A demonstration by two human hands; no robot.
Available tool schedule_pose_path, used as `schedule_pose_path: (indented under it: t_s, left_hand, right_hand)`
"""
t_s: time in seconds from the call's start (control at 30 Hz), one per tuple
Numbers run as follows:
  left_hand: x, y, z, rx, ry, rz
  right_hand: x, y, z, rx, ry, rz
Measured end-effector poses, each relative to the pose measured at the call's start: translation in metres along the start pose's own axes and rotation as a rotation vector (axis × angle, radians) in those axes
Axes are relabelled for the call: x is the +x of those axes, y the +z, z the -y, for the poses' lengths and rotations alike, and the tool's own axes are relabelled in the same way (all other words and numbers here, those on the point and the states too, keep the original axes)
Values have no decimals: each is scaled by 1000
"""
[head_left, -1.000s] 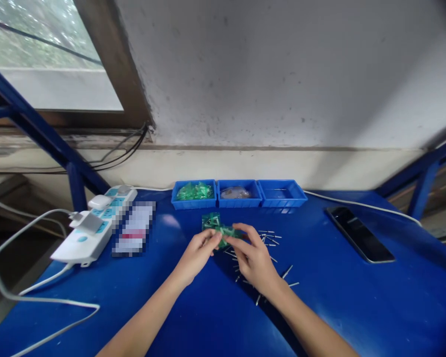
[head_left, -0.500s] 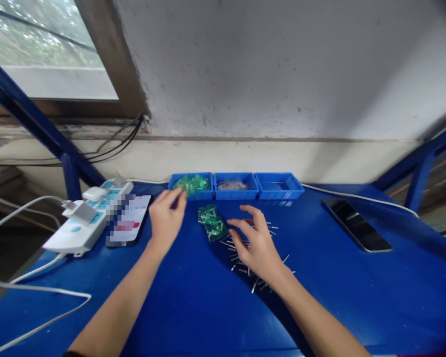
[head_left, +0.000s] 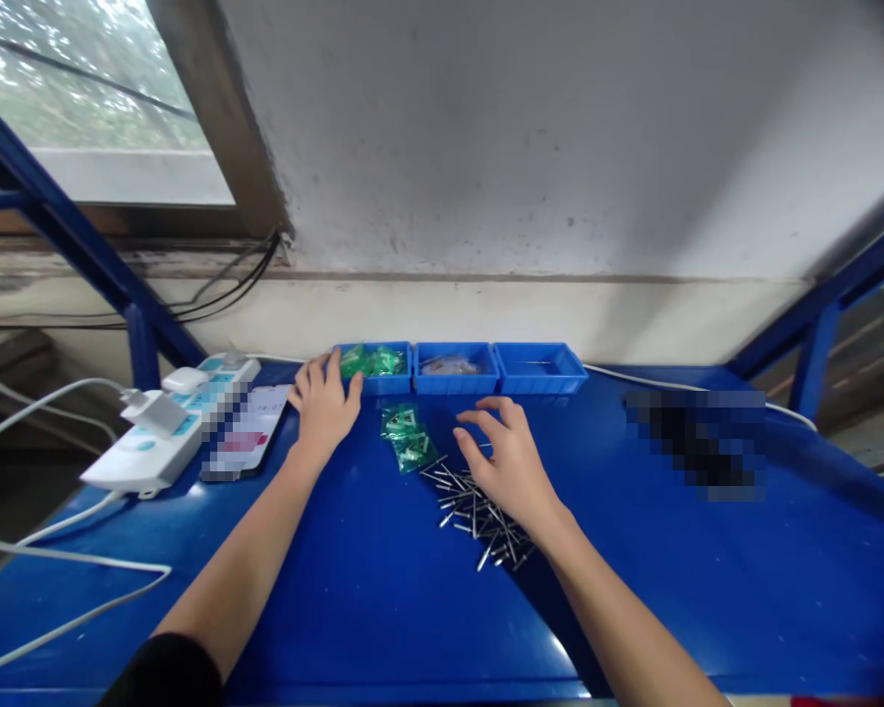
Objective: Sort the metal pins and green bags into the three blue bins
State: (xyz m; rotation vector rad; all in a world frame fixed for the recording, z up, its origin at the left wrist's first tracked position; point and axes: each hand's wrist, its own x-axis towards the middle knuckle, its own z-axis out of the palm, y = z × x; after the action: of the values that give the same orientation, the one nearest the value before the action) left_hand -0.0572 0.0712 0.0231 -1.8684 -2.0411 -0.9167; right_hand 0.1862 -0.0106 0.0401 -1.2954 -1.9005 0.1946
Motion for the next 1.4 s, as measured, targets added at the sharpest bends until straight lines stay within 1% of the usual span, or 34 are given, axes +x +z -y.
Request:
schedule_pose_path:
  t_s: [0.03, 0.07, 0.1, 0.17, 0.2, 0.23, 0.27, 0.37, 0.47, 0.53, 0.57, 0.63, 0.7, 0.77, 0.8, 0.83, 0.87, 0.9, 0.93, 1.0, 1.07, 1.1, 1.13, 1.17, 1.2, 1.23, 1.3, 1.33, 1.37, 1.4]
  left_hand:
    - [-5, -3, -1, -41, 43, 6]
    - [-10, -6, -3, -96, 117, 48]
    - [-16, -8, -4, -157, 215, 125]
    - [-27, -9, -6, -251, 404, 337]
    - [-32, -9, -7, -271, 458, 429]
    - [-37, -7, -7, -279, 475, 489]
    - [-39, -5, -8, -283, 457, 516]
    - [-41, -2, -9, -352, 325, 515]
    - [-38, -3, -13, -581, 212, 512]
    - [-39, -6, -18, -751, 165, 451]
    - [-41, -9, -22, -807, 171, 405]
    - [-47, -15, -30, -841, 267, 317]
    - [-54, -22, -38, -788, 448, 257]
    - [-61, -29, -45, -687, 626, 236]
    - [-63, -32, -47, -643, 685, 244]
    - [-64, -34, -49, -616, 715, 262]
    - [-65, -36, -50, -617, 710, 289]
    - [-65, -37, -51, -652, 667, 323]
    - [-65, -37, -52, -723, 588, 375]
    - [-65, -35, -54, -941, 335, 520]
    - [-66, -32, -56, -1157, 48, 660]
    - [-66, -30, -57, -1227, -58, 700]
    - [-66, -28, -57, -1261, -118, 716]
    - [-64, -27, -56, -1257, -141, 702]
    - [-60, -27, -54, -1217, -135, 660]
    - [-53, -27, -51, -1145, -114, 577]
    - [-31, -31, -39, -906, -60, 311]
    - [-16, -33, -31, -747, -30, 137]
    - [1, -36, -22, -565, 17, 12]
    - [18, -38, -14, -396, 42, -52]
  right_hand:
    - [0, 0, 0, 3, -8, 13]
    - [0, 0, 0, 3, -14, 22]
    - [0, 1, 0, 2, -18, 32]
    - [0, 2, -1, -8, -29, 45]
    - [0, 4, -1, -13, -37, 51]
    - [-1, 5, -2, -19, -45, 58]
    - [-1, 7, -2, -25, -53, 67]
    - [-4, 14, -2, -40, -69, 103]
    - [-6, 22, 3, -32, -68, 165]
    - [-7, 27, 9, 27, -23, 211]
    - [-7, 29, 11, 87, 24, 231]
    - [-7, 32, 16, 255, 159, 232]
    - [-6, 33, 18, 439, 294, 198]
    - [-5, 34, 17, 565, 381, 161]
    - [-5, 33, 17, 599, 398, 140]
    - [-5, 33, 16, 615, 396, 113]
    - [-5, 32, 15, 608, 374, 74]
    - [-6, 31, 14, 576, 332, 21]
    - [-7, 30, 13, 521, 269, -35]
    - [-8, 28, 12, 374, 98, -106]
    - [-10, 27, 11, 245, -75, -104]
    - [-10, 27, 11, 200, -143, -90]
    - [-11, 28, 11, 165, -193, -76]
    - [-11, 28, 10, 135, -223, -65]
    - [-11, 29, 10, 109, -234, -60]
    - [-11, 30, 10, 90, -233, -57]
    - [-12, 31, 11, 74, -213, -45]
    - [-13, 31, 12, 75, -201, -37]
    - [-14, 30, 14, 78, -190, -30]
    - [-15, 30, 15, 83, -181, -19]
